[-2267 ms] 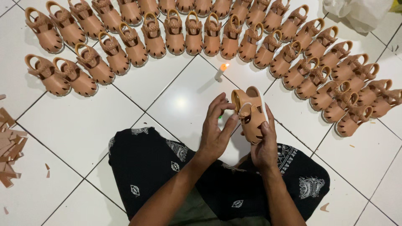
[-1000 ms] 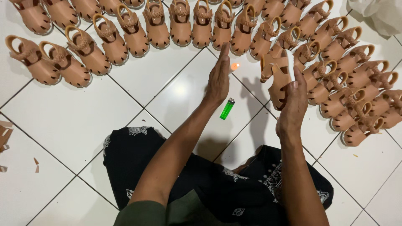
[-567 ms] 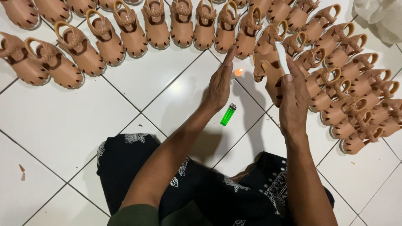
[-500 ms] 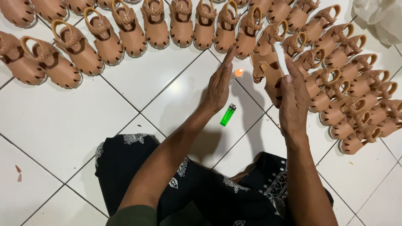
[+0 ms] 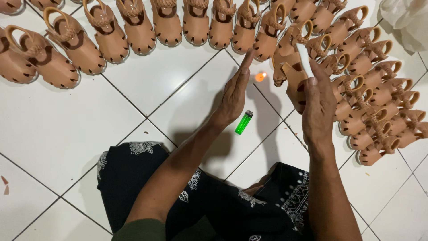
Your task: The person sits on the floor and uses a lighter to melt the tip of a white candle. They then apply the melted wax to the interior of small brown sandals, one at a time, before placing them back in a row on the floor.
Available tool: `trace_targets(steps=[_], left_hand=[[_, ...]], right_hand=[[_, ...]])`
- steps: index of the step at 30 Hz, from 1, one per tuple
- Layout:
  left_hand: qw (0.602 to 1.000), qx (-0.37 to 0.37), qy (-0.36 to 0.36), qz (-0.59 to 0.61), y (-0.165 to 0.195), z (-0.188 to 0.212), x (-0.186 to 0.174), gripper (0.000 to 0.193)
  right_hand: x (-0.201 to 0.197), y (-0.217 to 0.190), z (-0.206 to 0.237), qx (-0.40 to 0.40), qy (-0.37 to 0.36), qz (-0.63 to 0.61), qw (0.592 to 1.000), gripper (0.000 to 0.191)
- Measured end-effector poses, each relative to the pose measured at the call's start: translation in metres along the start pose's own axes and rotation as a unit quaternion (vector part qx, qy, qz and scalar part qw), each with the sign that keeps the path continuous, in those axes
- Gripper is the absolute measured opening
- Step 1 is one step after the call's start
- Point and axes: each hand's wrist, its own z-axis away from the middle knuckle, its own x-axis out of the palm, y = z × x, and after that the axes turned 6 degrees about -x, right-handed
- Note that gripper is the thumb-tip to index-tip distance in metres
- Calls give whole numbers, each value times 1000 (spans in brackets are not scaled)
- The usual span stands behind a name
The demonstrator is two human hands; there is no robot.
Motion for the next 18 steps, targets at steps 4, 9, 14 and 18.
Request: trace_targets(steps=[4,9,14,18], left_hand=[[998,-5,-16,57,-2,2,-2,57],[999,0,-12,36,-3,1,-1,56],[1000,17,-13,22,-1,5,-2,56],[999,20,-22,24,1,8,-2,56]], right_hand=[[2,-6,-3,-39,-21,71,996,54],[8,-15,-12,-64,-53,100,992,54],[11,-16,-13,16,-49,96,994,56],[8,-9,-8,-44,-49,118,991,55]])
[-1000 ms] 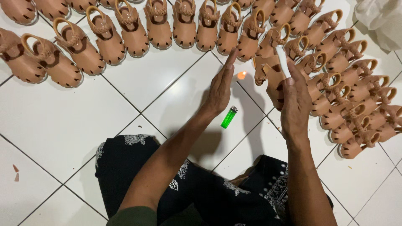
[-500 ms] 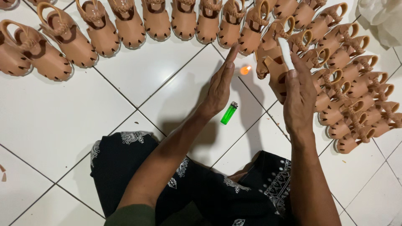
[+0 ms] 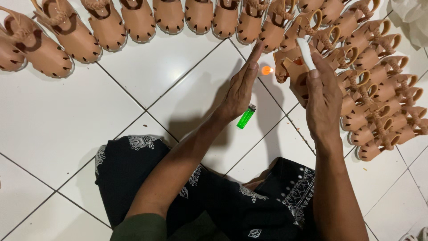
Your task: The person sits on the floor and uses a lighter to melt the tip of a white candle. They then apply the melted wax to the interior of small brown sandals, one at a time, before placing them back in a row on the floor.
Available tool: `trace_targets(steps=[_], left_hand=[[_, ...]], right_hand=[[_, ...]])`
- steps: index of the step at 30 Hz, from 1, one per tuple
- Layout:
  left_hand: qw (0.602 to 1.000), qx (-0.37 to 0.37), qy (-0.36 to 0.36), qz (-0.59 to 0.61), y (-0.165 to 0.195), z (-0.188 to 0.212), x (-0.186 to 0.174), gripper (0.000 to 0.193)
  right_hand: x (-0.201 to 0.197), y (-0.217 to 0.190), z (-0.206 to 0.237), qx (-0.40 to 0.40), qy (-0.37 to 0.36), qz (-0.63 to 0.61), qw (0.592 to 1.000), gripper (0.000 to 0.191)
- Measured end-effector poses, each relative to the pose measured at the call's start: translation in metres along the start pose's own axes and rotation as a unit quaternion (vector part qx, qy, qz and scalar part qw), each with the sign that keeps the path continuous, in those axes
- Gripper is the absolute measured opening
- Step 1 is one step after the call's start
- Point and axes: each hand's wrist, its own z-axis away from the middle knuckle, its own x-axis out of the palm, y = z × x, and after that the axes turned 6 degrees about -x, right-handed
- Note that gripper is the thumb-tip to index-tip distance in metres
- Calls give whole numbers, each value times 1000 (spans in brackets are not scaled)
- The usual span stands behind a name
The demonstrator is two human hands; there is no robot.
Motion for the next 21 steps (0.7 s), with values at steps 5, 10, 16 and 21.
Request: trace_targets(steps=[5,10,16,21], left_hand=[[1000,1,-8,3,1,-2,3,56],[1000,8,-16,18,4,2,1,56],[999,-12,-17,25,6,1,2,57],[999,26,-15,16,0,3,2,53]], right_hand=[[-1,8,7,49,11,-31,998,57],[-1,6,9,45,18,-51,997,58],[3,2,4,45,20,-82,995,59],[4,-1,2,-17,6,45,999,52]])
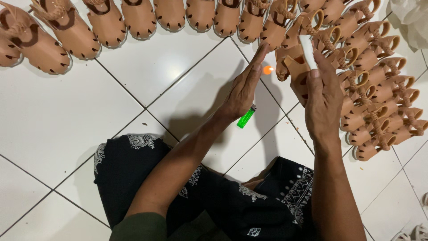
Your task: The person sits on the floor and uses a lighter to melt the tip of a white candle. They then apply the melted wax to the interior of small brown sandals, one at a time, before placing them back in a row on the floor.
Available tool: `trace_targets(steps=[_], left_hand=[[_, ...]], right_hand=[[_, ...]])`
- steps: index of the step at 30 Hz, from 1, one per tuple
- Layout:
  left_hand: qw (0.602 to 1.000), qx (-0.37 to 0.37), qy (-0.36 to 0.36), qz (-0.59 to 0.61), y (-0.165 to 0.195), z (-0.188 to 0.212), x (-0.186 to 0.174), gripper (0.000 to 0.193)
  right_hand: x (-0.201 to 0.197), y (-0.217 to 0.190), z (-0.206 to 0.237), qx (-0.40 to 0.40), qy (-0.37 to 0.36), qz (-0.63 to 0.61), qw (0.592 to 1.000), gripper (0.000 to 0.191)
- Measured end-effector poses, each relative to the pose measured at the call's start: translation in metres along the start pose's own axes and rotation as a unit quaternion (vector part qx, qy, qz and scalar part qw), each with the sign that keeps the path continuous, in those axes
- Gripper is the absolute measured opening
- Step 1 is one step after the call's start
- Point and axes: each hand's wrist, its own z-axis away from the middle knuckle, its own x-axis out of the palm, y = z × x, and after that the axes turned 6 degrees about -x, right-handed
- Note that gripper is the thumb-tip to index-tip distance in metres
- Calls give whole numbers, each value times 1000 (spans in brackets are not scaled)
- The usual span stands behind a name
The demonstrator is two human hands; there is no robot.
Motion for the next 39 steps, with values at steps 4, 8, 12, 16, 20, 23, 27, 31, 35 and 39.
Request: trace_targets(steps=[4,8,12,16,20,23,27,31,35,39], left_hand=[[995,63,2,-78,-4,0,-1,49],[1000,12,2,-16,-1,0,-2,52],[998,41,4,-36,2,1,-1,50],[1000,-2,0,-5,-3,0,-1,51],[998,49,-2,-39,-8,-1,-2,50],[993,77,2,-86,-6,0,-3,49],[997,-62,-7,40,5,3,-1,56],[998,-48,-3,27,12,1,0,56],[999,-39,-1,27,11,0,-1,56],[999,-18,3,27,8,1,-1,55]], right_hand=[[-1,-4,3,70,-1,-16,997,51],[-6,-8,9,36,-2,5,999,50],[-2,-8,8,-1,4,3,1000,48],[6,-9,-1,57,2,-35,998,50],[6,-13,-3,41,-8,-5,999,49],[5,-18,2,54,-5,-10,998,48],[1,-21,7,59,-1,-22,998,47],[2,-19,6,41,6,-9,999,47],[8,-13,3,26,11,-5,1000,46],[8,-9,4,6,-1,62,998,45]])
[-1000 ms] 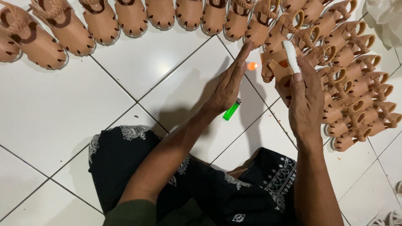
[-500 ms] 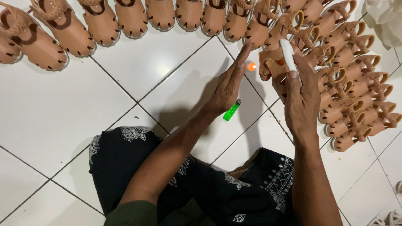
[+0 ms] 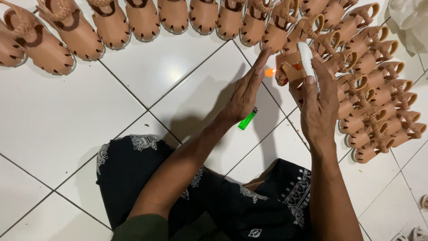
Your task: The person sits on the floor and uses a lighter to melt the tip of a white candle. They then apply the melted wax to the interior of small brown sandals, one at a time, before placing them back in a row on the floor.
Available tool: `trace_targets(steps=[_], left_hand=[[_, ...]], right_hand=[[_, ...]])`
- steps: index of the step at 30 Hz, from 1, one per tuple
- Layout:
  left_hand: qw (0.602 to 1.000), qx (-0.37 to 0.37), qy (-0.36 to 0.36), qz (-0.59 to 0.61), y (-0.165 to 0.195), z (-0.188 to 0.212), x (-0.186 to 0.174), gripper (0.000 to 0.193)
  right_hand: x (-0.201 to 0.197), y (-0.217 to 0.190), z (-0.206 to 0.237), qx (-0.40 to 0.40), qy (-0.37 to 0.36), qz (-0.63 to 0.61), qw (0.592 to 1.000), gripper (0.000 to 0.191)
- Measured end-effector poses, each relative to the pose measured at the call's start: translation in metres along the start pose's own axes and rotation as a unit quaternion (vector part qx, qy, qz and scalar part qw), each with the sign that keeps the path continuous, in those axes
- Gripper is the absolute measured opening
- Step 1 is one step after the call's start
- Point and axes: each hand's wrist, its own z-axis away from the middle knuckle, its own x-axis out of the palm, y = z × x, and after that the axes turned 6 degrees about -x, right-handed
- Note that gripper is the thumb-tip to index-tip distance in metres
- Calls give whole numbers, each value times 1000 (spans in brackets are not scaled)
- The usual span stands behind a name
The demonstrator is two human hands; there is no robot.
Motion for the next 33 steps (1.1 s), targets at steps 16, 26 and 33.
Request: trace_targets(steps=[16,26,33], left_hand=[[999,-40,2,18,7,1,1,58],[1000,-29,-1,3,6,-1,2,59],[999,-39,-1,-4,4,0,2,59]], right_hand=[[4,9,4,35,10,-68,997,48],[5,6,3,56,10,-82,995,51],[0,-2,4,94,4,-88,992,53]])
